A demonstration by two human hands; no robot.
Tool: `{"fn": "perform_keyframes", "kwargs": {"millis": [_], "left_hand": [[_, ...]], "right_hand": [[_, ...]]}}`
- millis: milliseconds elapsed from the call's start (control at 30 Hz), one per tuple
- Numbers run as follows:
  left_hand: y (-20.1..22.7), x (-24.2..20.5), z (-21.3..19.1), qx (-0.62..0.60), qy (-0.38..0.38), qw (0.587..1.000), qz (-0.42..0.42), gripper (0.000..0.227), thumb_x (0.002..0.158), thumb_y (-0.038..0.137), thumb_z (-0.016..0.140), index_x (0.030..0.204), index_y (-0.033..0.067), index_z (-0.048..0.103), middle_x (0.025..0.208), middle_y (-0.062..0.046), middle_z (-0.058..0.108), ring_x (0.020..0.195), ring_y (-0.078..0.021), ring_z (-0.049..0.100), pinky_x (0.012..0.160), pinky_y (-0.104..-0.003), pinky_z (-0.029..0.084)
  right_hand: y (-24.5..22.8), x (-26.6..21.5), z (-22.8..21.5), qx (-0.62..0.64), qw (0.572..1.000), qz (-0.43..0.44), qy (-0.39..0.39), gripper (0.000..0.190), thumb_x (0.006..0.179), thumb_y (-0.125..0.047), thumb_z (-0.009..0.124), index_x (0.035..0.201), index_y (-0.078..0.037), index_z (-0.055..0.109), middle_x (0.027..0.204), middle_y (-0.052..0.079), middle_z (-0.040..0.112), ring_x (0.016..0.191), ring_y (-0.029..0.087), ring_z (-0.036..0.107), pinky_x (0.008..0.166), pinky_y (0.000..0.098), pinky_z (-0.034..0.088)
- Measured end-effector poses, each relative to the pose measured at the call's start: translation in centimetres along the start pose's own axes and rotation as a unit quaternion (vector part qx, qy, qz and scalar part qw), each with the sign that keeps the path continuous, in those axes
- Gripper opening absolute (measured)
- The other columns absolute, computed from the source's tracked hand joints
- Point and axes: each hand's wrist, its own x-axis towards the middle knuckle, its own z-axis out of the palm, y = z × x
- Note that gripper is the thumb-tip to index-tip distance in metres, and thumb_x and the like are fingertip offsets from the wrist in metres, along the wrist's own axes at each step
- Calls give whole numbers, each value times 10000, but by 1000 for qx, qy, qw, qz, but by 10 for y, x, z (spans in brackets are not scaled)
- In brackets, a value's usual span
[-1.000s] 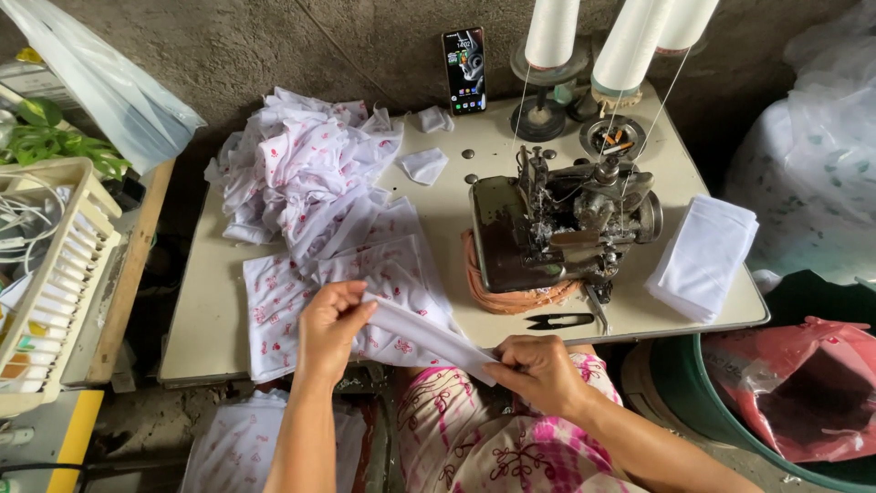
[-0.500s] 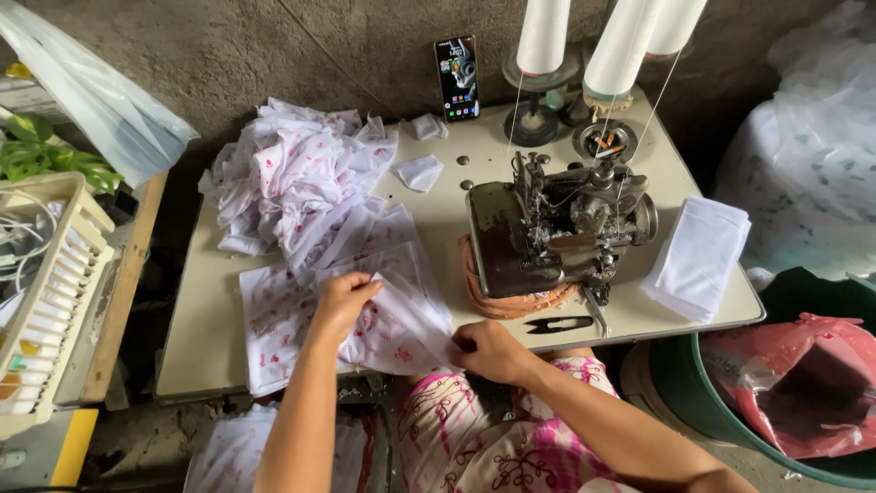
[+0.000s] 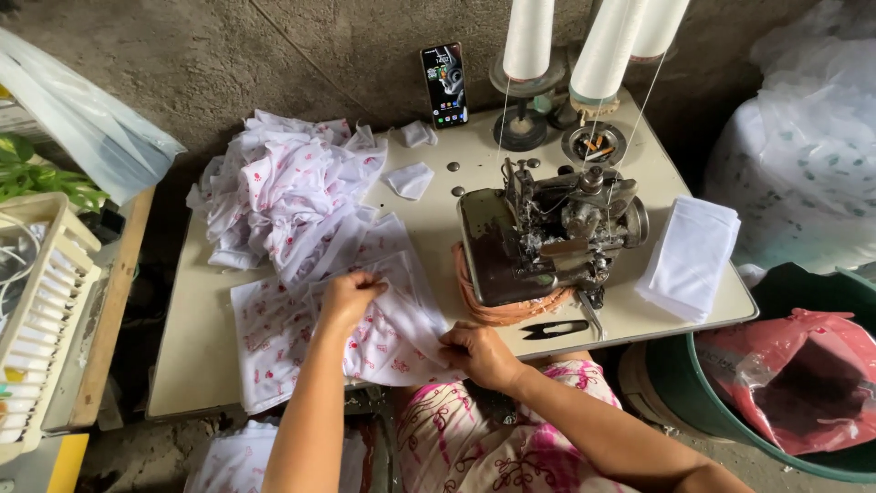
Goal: The person repeatedly folds white fabric pieces with red patterns, places them under the sewing machine needle, and sews them. After each stitch, the person cuts the thread with scissors and sets the finished piece aside. The process is repeated for multiple pieces throughout the clip.
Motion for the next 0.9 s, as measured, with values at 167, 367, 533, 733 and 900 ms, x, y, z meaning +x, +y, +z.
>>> {"fn": "perform_keyframes", "kwargs": {"millis": [167,367,533,733,900], "left_hand": [[62,-55,-42,-152,-22,987,50,202,815,165,772,976,47,798,927,-117,778,898,-145,640,823,-328,530],[95,-94,-61,-127,21,981,148,162,814,189,832,934,82,813,890,-113,783,911,-135,693,799,-313,573],[114,-107,-61,-211,-2,962,176,72,835,26,754,902,29,780,1000,-99,772,970,-153,721,771,-220,559],[148,-110,-48,-205,-29,966,156,70,805,29,788,875,28,794,946,-66,777,936,-137,724,746,-210,571],[196,-109,-10,-117,-92,977,154,147,804,106,780,950,100,801,948,-15,800,844,-75,715,811,-189,578]], "right_hand": [[5,-8,10,2,998,-57,39,153,796,-151,809,878,-37,750,931,127,679,756,321,701,655,382,578],[-20,-16,-2,97,992,-50,63,110,829,-135,807,824,-42,748,924,93,707,686,190,688,609,292,565],[-52,-39,-34,36,997,-18,65,174,795,-208,810,866,-49,797,876,59,741,766,177,696,603,301,628],[-71,-70,-67,21,983,-138,115,183,849,-170,763,866,12,766,909,103,697,943,276,615,776,416,533],[-64,-114,-84,49,988,-63,131,85,823,-161,773,816,-79,791,901,66,799,1012,230,712,776,327,655]]}}
